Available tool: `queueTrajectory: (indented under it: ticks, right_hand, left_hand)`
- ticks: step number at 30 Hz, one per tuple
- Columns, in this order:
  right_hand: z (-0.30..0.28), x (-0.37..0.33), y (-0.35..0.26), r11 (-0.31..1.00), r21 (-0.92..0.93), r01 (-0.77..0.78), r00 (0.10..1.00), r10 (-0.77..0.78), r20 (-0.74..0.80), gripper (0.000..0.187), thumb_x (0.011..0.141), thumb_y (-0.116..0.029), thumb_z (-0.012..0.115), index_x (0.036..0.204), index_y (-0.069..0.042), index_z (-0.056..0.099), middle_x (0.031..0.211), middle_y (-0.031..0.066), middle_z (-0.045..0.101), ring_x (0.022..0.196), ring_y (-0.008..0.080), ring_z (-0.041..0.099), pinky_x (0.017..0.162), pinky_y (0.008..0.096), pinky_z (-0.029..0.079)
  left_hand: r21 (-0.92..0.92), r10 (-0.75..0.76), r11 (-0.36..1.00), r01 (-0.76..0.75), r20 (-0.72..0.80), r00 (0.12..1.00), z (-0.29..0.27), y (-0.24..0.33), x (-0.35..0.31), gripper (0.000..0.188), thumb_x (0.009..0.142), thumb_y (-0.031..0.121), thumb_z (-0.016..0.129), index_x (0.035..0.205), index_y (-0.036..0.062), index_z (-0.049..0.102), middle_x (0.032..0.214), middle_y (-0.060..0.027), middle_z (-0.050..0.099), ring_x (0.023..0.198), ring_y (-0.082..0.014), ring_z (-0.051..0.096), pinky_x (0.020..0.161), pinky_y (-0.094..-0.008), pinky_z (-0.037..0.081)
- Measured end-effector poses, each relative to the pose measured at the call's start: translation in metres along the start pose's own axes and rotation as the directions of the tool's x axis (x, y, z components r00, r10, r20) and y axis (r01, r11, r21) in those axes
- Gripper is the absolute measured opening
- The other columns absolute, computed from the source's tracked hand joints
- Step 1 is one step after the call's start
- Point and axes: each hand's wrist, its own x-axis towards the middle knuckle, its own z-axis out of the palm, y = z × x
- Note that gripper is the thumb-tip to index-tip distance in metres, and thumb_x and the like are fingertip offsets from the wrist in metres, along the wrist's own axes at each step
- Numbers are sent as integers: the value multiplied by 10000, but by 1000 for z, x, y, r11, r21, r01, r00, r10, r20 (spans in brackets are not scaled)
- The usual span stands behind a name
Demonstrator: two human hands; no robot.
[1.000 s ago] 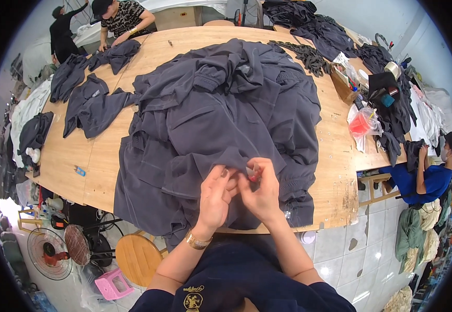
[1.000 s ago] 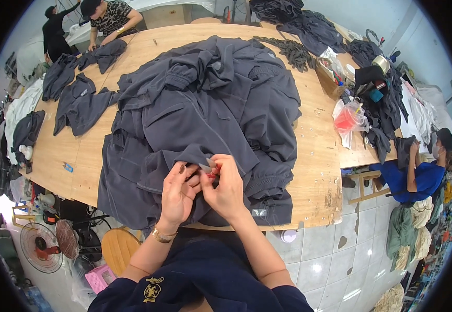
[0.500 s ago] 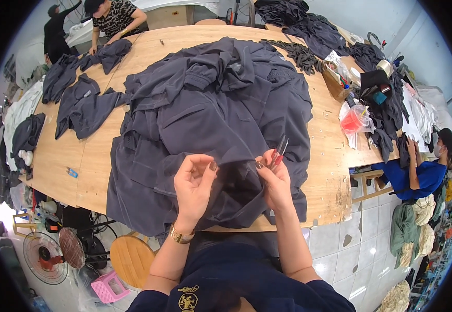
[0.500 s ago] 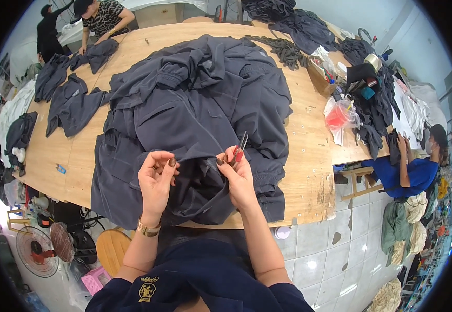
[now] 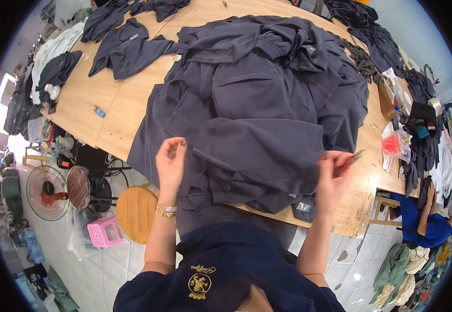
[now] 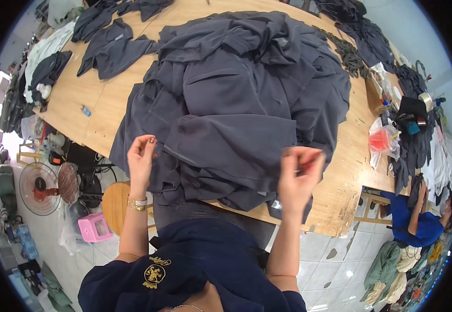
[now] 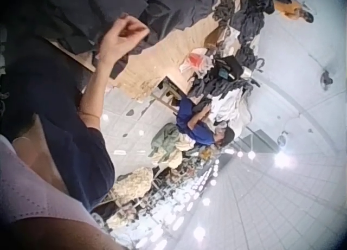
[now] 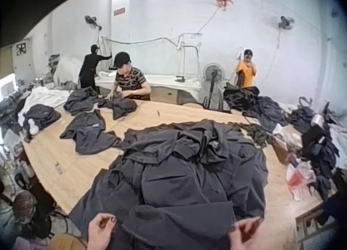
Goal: Sort and inspect garments for loose threads, using snips to remove them.
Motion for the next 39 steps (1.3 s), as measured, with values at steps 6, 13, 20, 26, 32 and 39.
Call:
queueTrajectory:
  ticks: [6, 13, 20, 26, 32, 39]
  right_hand:
    - [64, -46, 21, 860, -404, 312, 832, -41, 554, 393, 715, -133, 755, 938, -2, 458, 798, 135, 496, 752, 306, 495, 673, 383, 409]
    - [52, -36, 29, 954, -295, -58, 824, 213, 526, 316, 746, 29, 676, 888, -32, 401, 808, 106, 540, 760, 218, 543, 683, 321, 445]
    - [40, 5, -15, 907, 170, -385, 803, 238, 546, 329, 810, 68, 616, 849, -87, 329, 874, 72, 558, 780, 76, 517, 672, 199, 446]
    - [43, 25, -23, 959, 156, -235, 843, 122, 524, 326, 818, 54, 614, 842, -81, 318, 868, 50, 548, 774, 62, 515, 666, 192, 437]
    - [49, 25, -11, 854, 356, -379, 796, 105, 596, 321, 820, 59, 618, 867, -89, 336, 890, 48, 550, 813, 71, 525, 721, 209, 449]
    - [50, 31, 6, 772, 420, -477, 778, 148, 610, 339, 811, 61, 633, 876, -107, 346, 880, 59, 579, 824, 91, 555, 756, 217, 453]
  left_hand:
    - [-274, -362, 870, 410, 207, 909, 13, -25, -13, 338, 941, 296, 549, 1187, 64, 532, 1012, -10, 587, 864, -99, 556, 710, -234, 455]
    - [-353, -490, 761, 545, 238, 839, 20, -31, -9, 472, 940, 417, 514, 1222, 38, 522, 1066, -21, 604, 896, -153, 572, 830, -310, 431]
    - [-490, -291, 736, 468, 395, 871, 25, 18, 5, 307, 885, 232, 653, 1081, 6, 586, 990, -43, 636, 908, -100, 576, 823, -225, 436]
    - [397, 603, 755, -522, -108, 790, 52, 70, 12, 696, 761, 216, 748, 1303, -61, 411, 1291, -238, 452, 1235, -355, 403, 1036, -400, 324]
    - [47, 623, 588, -808, 611, 489, 81, 88, -14, 543, 705, 141, 773, 1211, 94, 580, 1147, -109, 619, 1163, -271, 537, 993, -414, 401]
    - [-105, 520, 828, -550, 507, 687, 90, 81, -15, 384, 729, 61, 750, 1097, 39, 644, 977, -105, 691, 860, -183, 671, 763, -258, 506]
